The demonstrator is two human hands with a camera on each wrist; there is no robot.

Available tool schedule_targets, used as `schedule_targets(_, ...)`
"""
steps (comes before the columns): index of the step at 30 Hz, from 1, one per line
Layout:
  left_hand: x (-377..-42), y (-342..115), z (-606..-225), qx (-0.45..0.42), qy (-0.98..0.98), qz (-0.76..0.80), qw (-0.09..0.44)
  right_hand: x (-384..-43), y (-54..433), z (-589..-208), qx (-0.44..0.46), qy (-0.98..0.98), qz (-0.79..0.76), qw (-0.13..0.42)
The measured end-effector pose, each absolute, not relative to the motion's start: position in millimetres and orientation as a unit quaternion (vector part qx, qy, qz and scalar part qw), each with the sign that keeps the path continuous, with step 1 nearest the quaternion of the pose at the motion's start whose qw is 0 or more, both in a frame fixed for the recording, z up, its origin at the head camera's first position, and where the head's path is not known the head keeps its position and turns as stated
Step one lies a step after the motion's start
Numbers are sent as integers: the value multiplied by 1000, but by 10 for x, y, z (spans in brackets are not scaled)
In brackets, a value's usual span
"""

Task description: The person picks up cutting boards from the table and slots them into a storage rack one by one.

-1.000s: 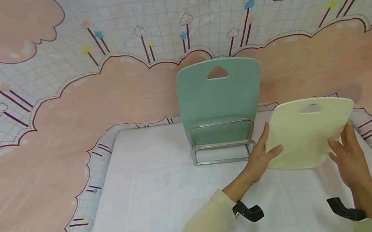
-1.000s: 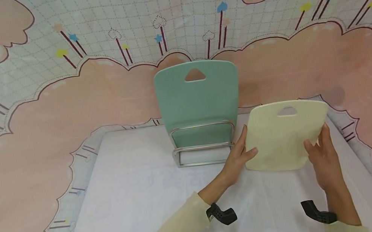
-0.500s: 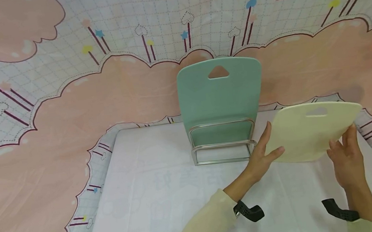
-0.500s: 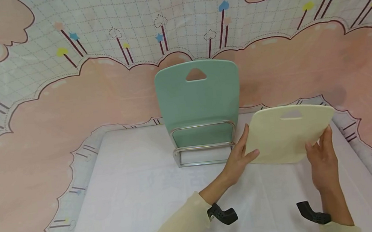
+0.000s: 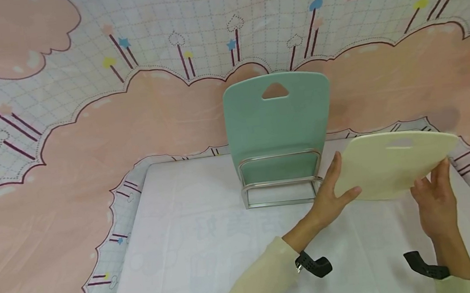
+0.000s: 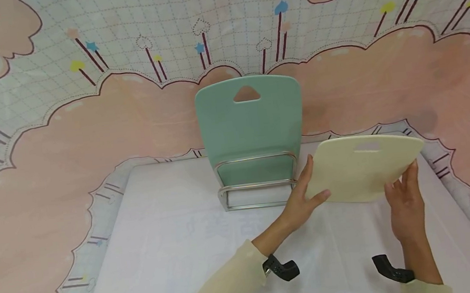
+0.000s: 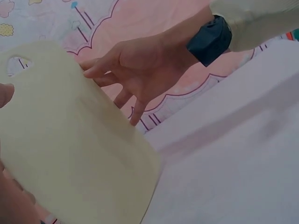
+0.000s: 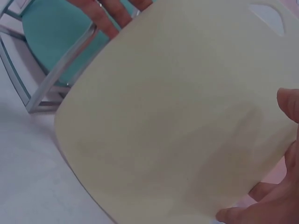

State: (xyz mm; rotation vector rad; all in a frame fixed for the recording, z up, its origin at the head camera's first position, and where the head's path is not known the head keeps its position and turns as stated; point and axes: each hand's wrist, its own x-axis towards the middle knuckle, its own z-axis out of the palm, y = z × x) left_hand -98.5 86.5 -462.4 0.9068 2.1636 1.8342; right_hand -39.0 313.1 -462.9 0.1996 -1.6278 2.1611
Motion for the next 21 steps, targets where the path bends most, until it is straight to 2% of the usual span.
schedule_targets(9,-1002,840,-4607,306,727,609,79,-373,3118,-4617,29,-595,775,211)
schedule_targets(17,-1012,845,-4606,324,717,612,79,-395,3115,-4599,87,-553,795,231)
schedule_targets(21,-1009,840,-4592,332,717,607,81,-395,3097,-4513,82,-576,776,244)
